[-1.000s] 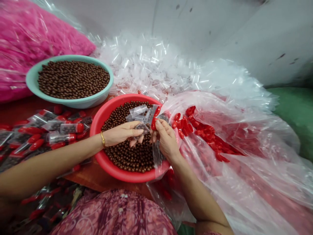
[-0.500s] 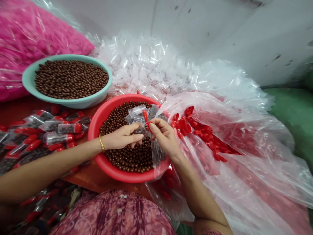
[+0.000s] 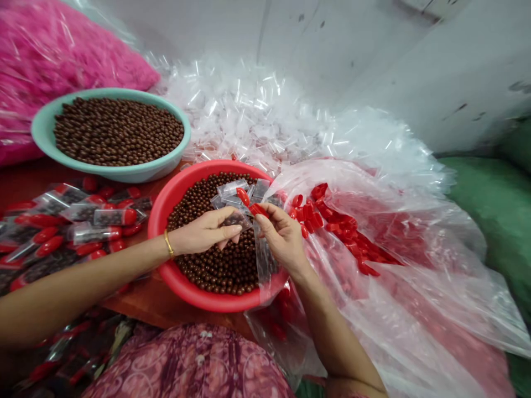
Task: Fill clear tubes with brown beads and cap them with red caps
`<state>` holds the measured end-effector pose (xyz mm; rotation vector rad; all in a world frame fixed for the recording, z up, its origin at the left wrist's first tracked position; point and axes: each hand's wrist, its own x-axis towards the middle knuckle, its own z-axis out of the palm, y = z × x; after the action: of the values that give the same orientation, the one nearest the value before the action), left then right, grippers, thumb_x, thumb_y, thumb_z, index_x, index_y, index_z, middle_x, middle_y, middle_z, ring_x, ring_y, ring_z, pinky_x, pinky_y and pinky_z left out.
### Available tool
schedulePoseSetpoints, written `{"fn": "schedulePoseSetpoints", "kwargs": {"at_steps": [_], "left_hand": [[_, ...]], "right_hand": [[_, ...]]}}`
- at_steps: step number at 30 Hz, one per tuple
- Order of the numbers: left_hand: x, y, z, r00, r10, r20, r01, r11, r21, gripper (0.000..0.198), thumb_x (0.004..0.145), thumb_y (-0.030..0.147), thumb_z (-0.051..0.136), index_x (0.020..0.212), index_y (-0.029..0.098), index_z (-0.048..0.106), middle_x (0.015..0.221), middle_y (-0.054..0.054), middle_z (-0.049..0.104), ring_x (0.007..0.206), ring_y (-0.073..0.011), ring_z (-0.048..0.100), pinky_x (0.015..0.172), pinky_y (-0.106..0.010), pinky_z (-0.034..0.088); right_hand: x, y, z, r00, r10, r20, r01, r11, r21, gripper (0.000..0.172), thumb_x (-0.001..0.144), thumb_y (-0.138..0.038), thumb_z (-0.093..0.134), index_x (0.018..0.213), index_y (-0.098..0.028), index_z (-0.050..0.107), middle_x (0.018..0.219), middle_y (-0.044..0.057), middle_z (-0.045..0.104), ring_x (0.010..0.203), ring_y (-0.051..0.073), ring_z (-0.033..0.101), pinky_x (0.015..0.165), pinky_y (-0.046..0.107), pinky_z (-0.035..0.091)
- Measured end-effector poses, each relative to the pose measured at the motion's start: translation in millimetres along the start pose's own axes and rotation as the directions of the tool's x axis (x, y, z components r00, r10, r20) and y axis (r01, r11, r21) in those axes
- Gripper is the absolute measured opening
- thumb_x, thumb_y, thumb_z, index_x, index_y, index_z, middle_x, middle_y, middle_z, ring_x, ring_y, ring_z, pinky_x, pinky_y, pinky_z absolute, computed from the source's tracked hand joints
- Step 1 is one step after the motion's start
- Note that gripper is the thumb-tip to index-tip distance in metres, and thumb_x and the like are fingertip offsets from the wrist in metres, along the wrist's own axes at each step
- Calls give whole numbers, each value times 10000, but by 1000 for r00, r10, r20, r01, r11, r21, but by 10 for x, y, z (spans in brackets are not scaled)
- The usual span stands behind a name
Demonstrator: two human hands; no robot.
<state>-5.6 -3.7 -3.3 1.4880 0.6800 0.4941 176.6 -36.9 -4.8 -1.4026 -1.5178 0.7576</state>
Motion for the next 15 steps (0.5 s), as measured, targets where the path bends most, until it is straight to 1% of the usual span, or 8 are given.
{"fn": "schedulePoseSetpoints", "kwargs": {"at_steps": [2, 3, 6, 8, 10, 12, 13, 15], "left_hand": [[0, 8, 5, 1000, 5, 17, -4, 1000, -20, 124, 867, 277, 459, 853, 155, 451, 697, 47, 523, 461, -23, 436, 442, -164, 340], [2, 9, 6, 1000, 7, 19, -7, 999, -36, 121, 866, 274, 459, 854, 155, 452, 697, 48, 521, 458, -22, 432, 440, -164, 336], [11, 4, -4, 1000, 6, 22, -3, 993, -117, 120, 865, 271, 458, 861, 151, 459, 696, 46, 520, 452, -20, 431, 440, -165, 333], [15, 4, -21, 999, 2, 42, 6, 981, -195, 123, 865, 269, 451, 869, 147, 467, 687, 43, 520, 448, -22, 437, 446, -167, 341], [15, 6, -44, 997, 6, 73, 15, 959, -283, 136, 863, 274, 448, 902, 146, 476, 674, 40, 525, 443, -27, 440, 450, -171, 347], [12, 9, -66, 996, 14, 93, 20, 934, -357, 154, 857, 281, 455, 934, 150, 481, 660, 37, 533, 437, -32, 437, 450, -174, 350], [10, 10, -75, 995, 17, 95, 21, 923, -384, 161, 852, 283, 462, 943, 152, 482, 653, 38, 535, 432, -32, 433, 447, -174, 349], [6, 13, -84, 995, 14, 94, 26, 913, -407, 172, 843, 287, 476, 951, 154, 482, 644, 38, 539, 427, -32, 428, 441, -171, 344]], "right_hand": [[10, 23, -12, 983, -171, -68, 155, 969, -195, 246, 824, -344, 597, 1007, -192, 658, 858, 32, 690, 647, 123, 620, 589, 265, 537], [12, 31, -14, 956, -284, -71, 249, 917, -311, 225, 827, -303, 601, 1016, -197, 662, 873, 40, 697, 707, 137, 642, 637, 274, 550], [14, 48, -8, 815, -578, 34, 491, 660, -569, 236, 840, -181, 587, 1063, -200, 660, 924, 61, 720, 833, 149, 678, 738, 256, 561], [12, 61, -2, 728, -676, 113, 580, 520, -627, 289, 847, -120, 562, 1112, -199, 647, 989, 70, 725, 878, 144, 690, 765, 226, 562], [6, 70, 2, 684, -712, 161, 627, 461, -628, 337, 850, -91, 541, 1152, -208, 636, 1059, 67, 715, 939, 148, 686, 808, 223, 561], [-12, 63, 7, 685, -706, 179, 649, 479, -592, 378, 856, -79, 515, 1188, -225, 621, 1142, 62, 687, 1020, 159, 664, 868, 246, 553], [-27, 51, 12, 703, -689, 178, 647, 515, -562, 402, 860, -75, 502, 1217, -229, 604, 1184, 61, 666, 1056, 163, 649, 897, 260, 546], [-66, 14, 29, 766, -626, 146, 608, 631, -482, 454, 869, -75, 482, 1290, -232, 546, 1226, 56, 641, 1088, 163, 632, 934, 281, 532]]}}
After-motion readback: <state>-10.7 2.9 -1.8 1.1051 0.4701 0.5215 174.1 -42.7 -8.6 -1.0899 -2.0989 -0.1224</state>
